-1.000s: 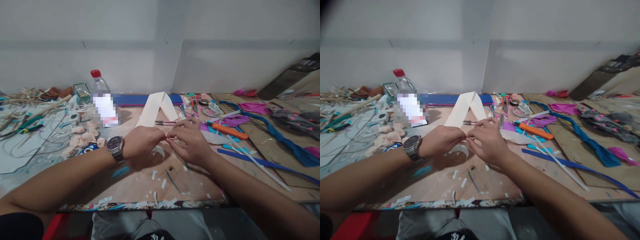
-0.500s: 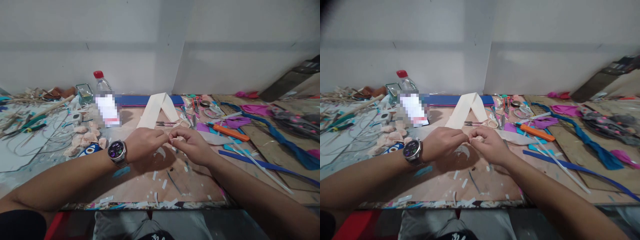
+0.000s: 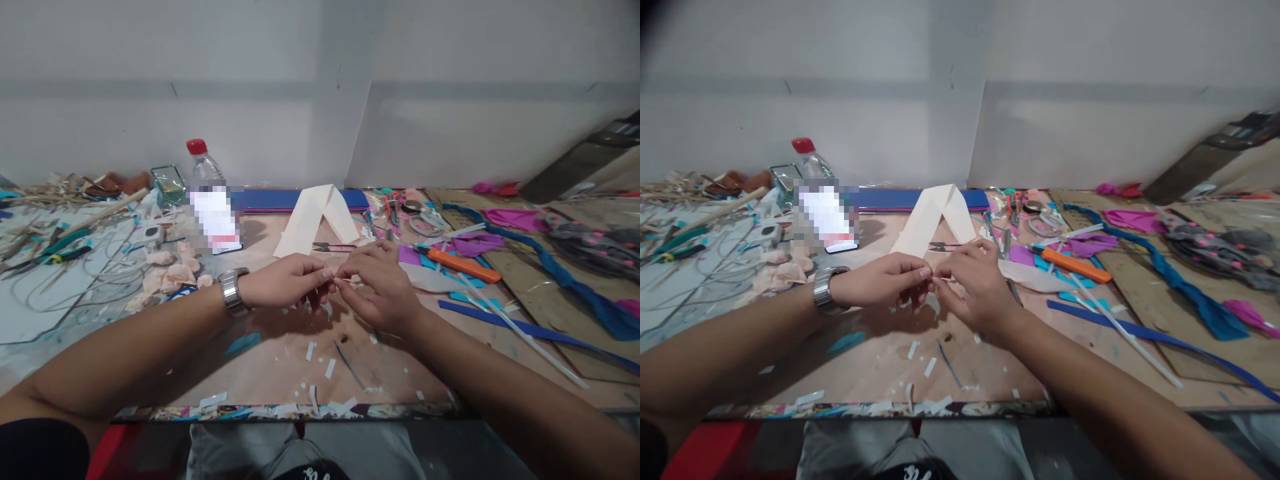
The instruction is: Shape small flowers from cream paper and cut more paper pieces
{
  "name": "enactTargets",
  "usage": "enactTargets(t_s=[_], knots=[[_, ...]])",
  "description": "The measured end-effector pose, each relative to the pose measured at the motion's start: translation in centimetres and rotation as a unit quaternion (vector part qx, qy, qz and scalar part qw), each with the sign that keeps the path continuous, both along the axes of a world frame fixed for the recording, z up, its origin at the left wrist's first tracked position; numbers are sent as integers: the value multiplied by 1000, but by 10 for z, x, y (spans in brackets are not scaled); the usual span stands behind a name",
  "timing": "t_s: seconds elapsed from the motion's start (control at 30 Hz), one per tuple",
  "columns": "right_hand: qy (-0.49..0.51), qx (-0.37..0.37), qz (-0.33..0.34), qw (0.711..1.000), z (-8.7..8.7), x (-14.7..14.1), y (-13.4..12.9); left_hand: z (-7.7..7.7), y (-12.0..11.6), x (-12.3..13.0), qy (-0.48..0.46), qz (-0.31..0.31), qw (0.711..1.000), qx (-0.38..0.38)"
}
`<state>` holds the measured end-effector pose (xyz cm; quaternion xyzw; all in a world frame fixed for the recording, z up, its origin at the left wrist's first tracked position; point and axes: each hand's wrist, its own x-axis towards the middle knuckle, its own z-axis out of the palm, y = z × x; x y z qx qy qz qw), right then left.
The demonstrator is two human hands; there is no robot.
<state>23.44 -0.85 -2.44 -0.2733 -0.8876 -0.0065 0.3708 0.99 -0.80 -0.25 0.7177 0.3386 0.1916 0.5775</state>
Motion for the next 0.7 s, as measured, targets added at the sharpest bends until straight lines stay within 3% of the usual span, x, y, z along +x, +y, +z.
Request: enactTargets(t_s=[0.07,0.23,0.33,0.47,0.57,0.7], knots=[[5,11,-3,1000,1,0,0,-2,0,-1,-12,5,1000,-17],[12,11,-12,1000,2,1,-1,-3,-1,0,-15,38,997,70],[15,14,-18,1000,2,0,-1,0,0,0,-19,48,996,67],[23,33,-17,999,4,-1,-2,3,1,-1,-32,37,996,-70],[28,50,-12,998,6,-1,-3,4,1,-1,-55,5,979,-198],[17,55,-4,998,6,-1,-3,4,-1,0,-68,-11,959,-274]])
